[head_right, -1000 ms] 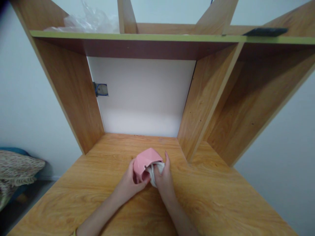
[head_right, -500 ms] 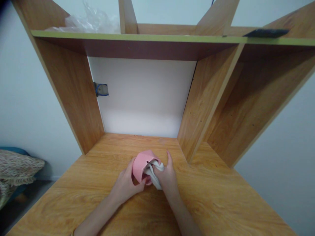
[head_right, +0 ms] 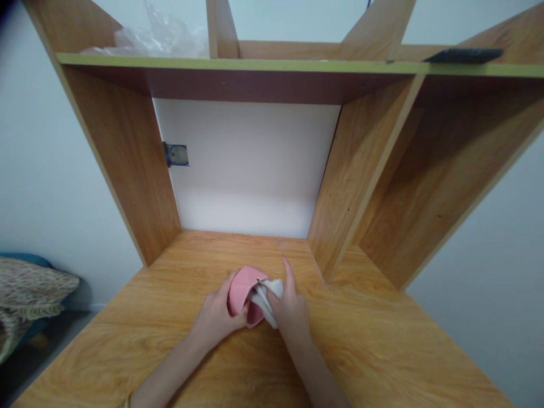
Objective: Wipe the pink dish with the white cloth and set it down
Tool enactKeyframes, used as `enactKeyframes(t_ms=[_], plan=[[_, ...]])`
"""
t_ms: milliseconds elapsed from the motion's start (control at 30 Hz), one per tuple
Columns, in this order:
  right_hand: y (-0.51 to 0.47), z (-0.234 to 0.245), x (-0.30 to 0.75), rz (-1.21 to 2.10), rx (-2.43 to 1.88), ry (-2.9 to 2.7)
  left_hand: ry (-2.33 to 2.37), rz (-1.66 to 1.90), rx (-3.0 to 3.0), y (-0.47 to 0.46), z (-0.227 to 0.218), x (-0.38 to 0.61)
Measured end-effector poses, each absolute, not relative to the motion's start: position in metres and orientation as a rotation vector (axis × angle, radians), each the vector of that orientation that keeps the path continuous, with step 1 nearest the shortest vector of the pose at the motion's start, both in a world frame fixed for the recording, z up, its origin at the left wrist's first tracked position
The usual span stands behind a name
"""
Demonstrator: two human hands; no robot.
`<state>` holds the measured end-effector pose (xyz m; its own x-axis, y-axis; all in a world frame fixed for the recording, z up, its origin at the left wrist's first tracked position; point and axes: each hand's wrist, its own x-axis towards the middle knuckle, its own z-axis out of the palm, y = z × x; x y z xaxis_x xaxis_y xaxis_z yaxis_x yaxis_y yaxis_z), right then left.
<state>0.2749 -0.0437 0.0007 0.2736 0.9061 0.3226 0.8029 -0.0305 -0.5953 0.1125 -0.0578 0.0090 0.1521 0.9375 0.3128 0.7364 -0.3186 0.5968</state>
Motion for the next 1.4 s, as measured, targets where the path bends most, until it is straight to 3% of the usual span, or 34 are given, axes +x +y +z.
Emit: enactKeyframes(t_ms=[300,600,933,1400], plan=[[-0.036,-0.010,0.278,0.228,-1.919,-1.604,1.378,0.982,2.214,-0.059,0.007,0.112],[-0.033,-0.021,0.276,0.463,-1.637,-1.465,1.372,1.045,1.984,-0.052,0.001,0.108],[-0.035,-0.014,0.267,0.665,-1.375,-1.231,1.023,1.206,1.820,-0.055,-0.004,0.120],[-0.038,-0.002,0.276,0.364,-1.868,-1.508,1.312,1.128,2.066,-0.056,-0.002,0.114]])
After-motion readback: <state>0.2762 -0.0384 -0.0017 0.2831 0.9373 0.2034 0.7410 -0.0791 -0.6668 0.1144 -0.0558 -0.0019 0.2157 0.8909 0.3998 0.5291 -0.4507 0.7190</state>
